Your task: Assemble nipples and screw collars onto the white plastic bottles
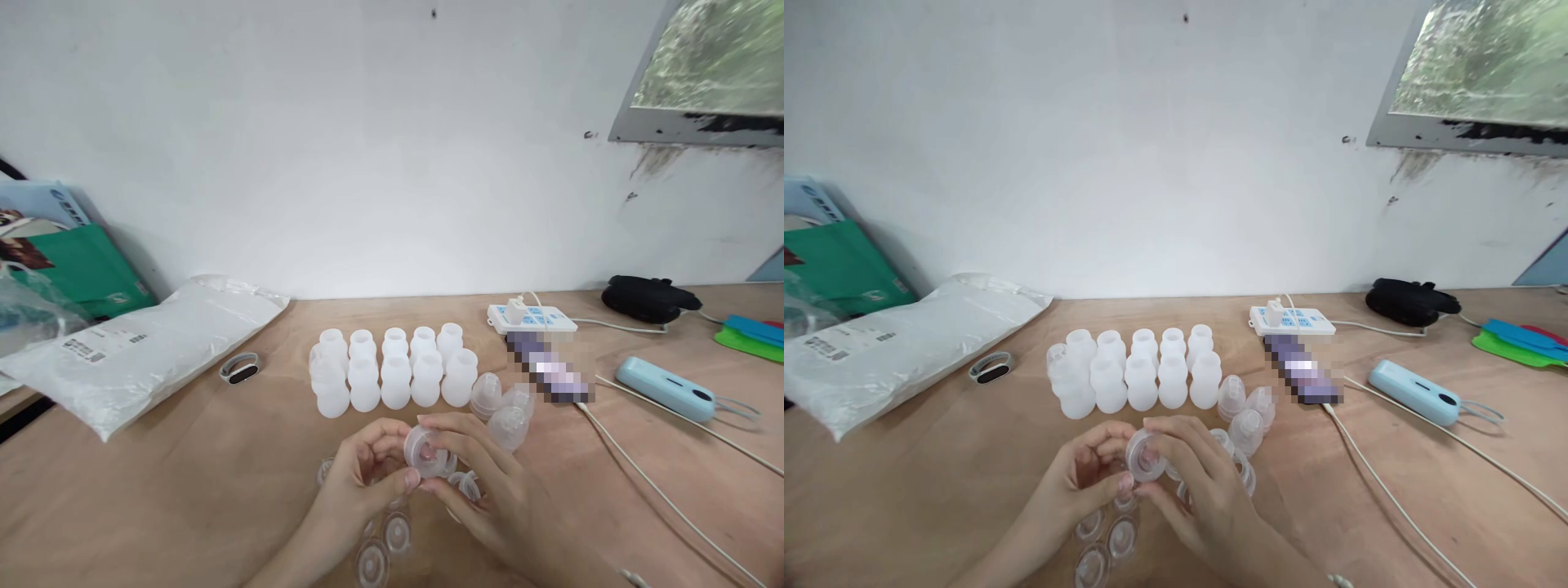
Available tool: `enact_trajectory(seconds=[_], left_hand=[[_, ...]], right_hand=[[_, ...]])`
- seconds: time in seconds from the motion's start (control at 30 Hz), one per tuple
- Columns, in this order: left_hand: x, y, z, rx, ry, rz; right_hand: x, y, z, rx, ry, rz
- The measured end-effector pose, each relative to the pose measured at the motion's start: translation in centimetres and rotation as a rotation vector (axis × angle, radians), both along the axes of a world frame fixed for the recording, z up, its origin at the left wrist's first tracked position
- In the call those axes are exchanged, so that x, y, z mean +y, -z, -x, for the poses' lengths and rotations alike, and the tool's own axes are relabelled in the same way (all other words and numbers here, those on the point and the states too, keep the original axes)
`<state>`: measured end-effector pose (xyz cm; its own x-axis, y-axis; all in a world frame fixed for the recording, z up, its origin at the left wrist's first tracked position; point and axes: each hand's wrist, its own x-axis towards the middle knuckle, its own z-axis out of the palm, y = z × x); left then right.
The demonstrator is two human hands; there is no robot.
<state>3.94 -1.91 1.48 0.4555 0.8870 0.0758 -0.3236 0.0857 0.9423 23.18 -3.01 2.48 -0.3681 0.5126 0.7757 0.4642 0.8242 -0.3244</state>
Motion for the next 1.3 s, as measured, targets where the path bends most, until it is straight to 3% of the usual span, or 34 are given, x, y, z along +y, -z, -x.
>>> enact_trajectory(seconds=[0.33,0.8,1.0,1.3], left_hand=[[-0.4,-0.3,-0.1,0.005,-0.049,-0.038],[-2.0,0.7,-0.8,0.059,-0.097,-0.14],[-1.6,-0.3,-0.3,0.116,-0.069,-0.162],[-1.7,0.0,-0.2,0.208,-0.01,-0.158]], right_hand=[[-0.3,0.0,-0.3,0.03,-0.059,0.011],[-0.6,0.7,0.5,0.05,-0.069,0.022],[-1.1,1.0,0.5,0.023,0.041,0.047],[-1.4,0.2,0.0,-0.017,0.038,0.179]])
